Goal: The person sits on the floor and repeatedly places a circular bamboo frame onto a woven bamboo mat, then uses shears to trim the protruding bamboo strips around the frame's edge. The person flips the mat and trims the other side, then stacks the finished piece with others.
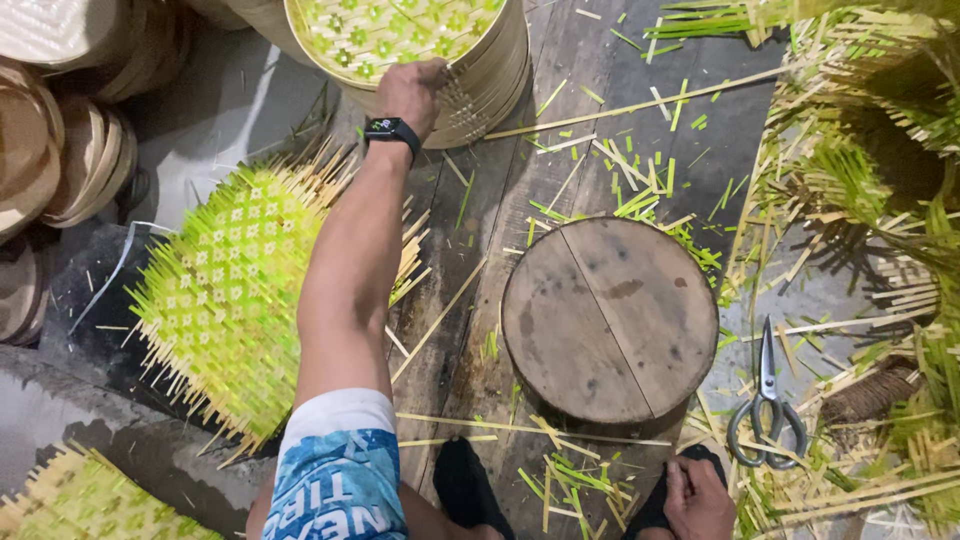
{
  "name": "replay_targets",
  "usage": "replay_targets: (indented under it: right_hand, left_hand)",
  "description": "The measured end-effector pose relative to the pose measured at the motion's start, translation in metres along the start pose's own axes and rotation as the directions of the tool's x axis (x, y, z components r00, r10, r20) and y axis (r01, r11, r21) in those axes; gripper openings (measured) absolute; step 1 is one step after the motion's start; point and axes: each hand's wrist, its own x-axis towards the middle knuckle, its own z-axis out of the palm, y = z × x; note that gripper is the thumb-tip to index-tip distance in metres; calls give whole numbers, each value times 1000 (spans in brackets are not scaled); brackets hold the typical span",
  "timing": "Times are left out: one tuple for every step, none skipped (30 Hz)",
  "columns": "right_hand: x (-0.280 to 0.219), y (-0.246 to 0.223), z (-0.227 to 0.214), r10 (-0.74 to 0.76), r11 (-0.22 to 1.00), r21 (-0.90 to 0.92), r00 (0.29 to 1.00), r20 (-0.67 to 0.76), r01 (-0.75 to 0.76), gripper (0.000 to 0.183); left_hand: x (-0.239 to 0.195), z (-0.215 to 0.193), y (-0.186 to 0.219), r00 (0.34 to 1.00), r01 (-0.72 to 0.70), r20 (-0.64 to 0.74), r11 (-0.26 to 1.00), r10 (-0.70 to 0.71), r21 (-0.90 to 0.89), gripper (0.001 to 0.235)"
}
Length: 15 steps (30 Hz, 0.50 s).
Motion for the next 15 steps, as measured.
replay_targets:
  right_hand:
    - [2, 0, 1, 10, 1000, 7, 1000, -3, -10, 11]
    - [6, 0, 1, 20, 1000, 14, 1000, -6, -20, 11]
    - [8, 0, 0, 32, 999, 20, 999, -7, -32, 11]
    - [7, -1, -1, 5, 1000, 25, 1000, -13, -5, 11]
    - [5, -3, -1, -23, 999, 32, 1000, -18, 24, 12]
    - [3, -5, -2, -51, 998, 38, 998, -24, 52, 13]
    - [3, -6, -2, -38, 999, 19, 999, -20, 38, 12]
    - [3, -8, -2, -25, 1000, 0, 1000, -17, 25, 11]
    - [4, -12, -1, -13, 1000, -18, 1000, -18, 13, 10]
    - [5, -15, -1, -24, 1000, -14, 999, -43, 24, 11]
    - [5, -17, -2, -35, 999, -13, 997, -67, 34, 11]
    - [5, -18, -3, -46, 999, -13, 995, -90, 45, 12]
    - [3, -19, -4, -51, 998, -38, 996, -78, 49, 12]
    - [3, -19, -6, -56, 997, -63, 996, -66, 52, 13]
    - [3, -19, -8, -63, 994, -89, 997, -51, 58, 14]
  left_hand:
    - [2, 0, 0, 999, 19, -30, 998, -21, -59, 27]
    - [4, -1, 0, 997, 36, -59, 992, -43, -118, 28]
    - [3, 1, 2, 994, 52, -84, 983, -68, -178, 30]
    - [1, 4, 4, 991, 60, -105, 983, -79, -171, 34]
    - [0, 6, 5, 988, 68, -126, 984, -89, -162, 38]
    - [-2, 7, 6, 984, 76, -147, 985, -99, -152, 42]
    - [-3, 7, 7, 988, 99, -97, 975, -120, -197, 41]
    - [-4, 5, 8, 989, 124, -45, 963, -139, -241, 40]
    - [-4, -1, 8, 988, 148, 4, 948, -154, -282, 39]
    - [-6, -8, 8, 994, 39, -98, 986, -55, -160, 45]
    - [-14, -15, 9, 982, -59, -183, 998, 53, -28, 52]
    - [-26, -22, 11, 953, -144, -250, 983, 169, 112, 60]
    - [-44, -34, 11, 971, -166, -158, 981, 180, 98, 61]
    - [-70, -50, 7, 980, -185, -64, 979, 191, 82, 62]
    - [-101, -66, 2, 980, -199, 31, 978, 198, 63, 63]
